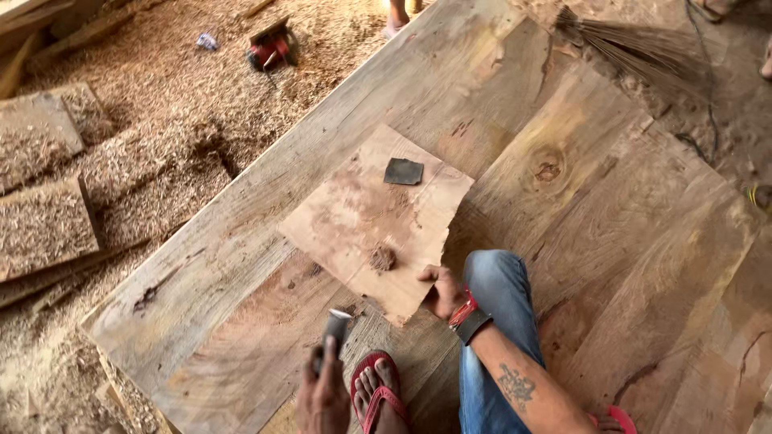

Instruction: The person sits on the floor of a woodworking shop and uses a hand scraper to scrape the surface of a large wooden board, moving the tool in strokes and repositioning the board between passes while wood shavings accumulate around the work area.

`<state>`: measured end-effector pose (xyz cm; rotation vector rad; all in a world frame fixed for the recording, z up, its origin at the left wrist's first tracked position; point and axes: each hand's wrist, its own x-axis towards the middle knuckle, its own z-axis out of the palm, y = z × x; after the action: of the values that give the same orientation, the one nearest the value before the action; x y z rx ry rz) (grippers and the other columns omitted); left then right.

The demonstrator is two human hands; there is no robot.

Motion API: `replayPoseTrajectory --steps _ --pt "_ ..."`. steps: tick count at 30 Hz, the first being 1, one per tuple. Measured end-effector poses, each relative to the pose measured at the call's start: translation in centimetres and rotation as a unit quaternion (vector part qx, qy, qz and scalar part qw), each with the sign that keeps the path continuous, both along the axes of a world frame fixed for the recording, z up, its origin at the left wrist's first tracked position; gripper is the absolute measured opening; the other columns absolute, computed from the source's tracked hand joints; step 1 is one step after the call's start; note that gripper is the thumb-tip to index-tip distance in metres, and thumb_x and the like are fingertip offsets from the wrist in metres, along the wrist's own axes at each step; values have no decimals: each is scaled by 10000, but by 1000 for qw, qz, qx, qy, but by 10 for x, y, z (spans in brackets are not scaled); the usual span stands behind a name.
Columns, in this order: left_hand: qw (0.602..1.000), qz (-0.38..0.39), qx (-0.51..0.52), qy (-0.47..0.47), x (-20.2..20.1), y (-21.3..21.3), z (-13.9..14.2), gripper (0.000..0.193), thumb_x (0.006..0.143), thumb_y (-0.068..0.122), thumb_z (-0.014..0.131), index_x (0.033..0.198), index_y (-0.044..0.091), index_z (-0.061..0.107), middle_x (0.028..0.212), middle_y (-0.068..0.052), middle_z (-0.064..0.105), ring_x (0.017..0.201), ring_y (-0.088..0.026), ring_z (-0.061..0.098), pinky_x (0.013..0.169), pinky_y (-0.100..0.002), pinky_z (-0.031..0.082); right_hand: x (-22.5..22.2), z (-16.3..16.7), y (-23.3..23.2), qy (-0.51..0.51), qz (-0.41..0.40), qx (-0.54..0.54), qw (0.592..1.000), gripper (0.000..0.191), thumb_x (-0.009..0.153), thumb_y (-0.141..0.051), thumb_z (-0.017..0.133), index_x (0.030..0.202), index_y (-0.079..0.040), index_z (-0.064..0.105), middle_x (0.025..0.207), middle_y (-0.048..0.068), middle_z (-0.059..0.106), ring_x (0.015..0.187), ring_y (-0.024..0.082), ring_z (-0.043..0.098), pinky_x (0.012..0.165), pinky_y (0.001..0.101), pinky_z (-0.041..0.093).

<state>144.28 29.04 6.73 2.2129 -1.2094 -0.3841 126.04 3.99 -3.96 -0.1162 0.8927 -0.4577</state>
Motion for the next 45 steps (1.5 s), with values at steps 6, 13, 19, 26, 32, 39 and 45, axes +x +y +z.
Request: replayPoseTrajectory --steps 6,13,19,26,32,39,45 --pt "981 -79 177 -17 3 -74 58 599 915 94 612 1478 276 521 1249 -130 611 904 -302 688 617 -439 607 2 -18 13 -2 -12 -78 997 50 832 -58 634 879 -44 643 834 75 696 805 233 679 825 408 572" --pt "951 -142 266 -63 -20 -137 86 674 861 98 612 1507 122 419 1194 -183 549 915 -360 689 723 -469 604 10 2 18 41 -36 -87 995 111 789 -25 609 863 -75 676 786 26 678 745 171 661 758 362 564" --pt "944 -154 286 -62 -23 -140 75 560 910 93 574 1461 92 474 1163 -183 555 892 -374 700 691 -480 621 13 -11 33 39 -40 -77 995 51 808 -33 631 767 -61 643 737 14 639 700 143 628 721 318 525" --pt "921 -181 344 5 -6 -148 57 488 997 43 440 1485 27 448 1177 -212 554 824 -340 751 641 -431 670 18 -10 38 61 -89 -142 984 108 765 23 626 715 -72 608 687 -10 570 633 120 557 654 297 473" --pt "928 -235 290 -14 11 -144 55 212 914 128 561 1089 96 676 1123 -188 611 954 -386 699 839 -525 569 18 1 38 96 -59 -117 987 222 776 -43 657 600 -102 536 627 -14 515 562 155 513 546 354 447" --pt "884 -309 349 0 38 -145 100 436 875 112 566 1257 299 662 1112 -180 659 967 -386 679 821 -515 562 20 -15 35 116 -78 -119 983 179 772 -52 661 623 -82 567 677 -1 538 647 156 544 638 346 490" --pt "881 -290 374 -15 69 -126 123 280 950 139 541 1190 166 682 1122 -194 651 896 -337 705 736 -483 598 23 -32 39 142 -63 -157 975 164 792 -60 654 641 -80 594 716 -5 559 727 129 537 745 325 464"
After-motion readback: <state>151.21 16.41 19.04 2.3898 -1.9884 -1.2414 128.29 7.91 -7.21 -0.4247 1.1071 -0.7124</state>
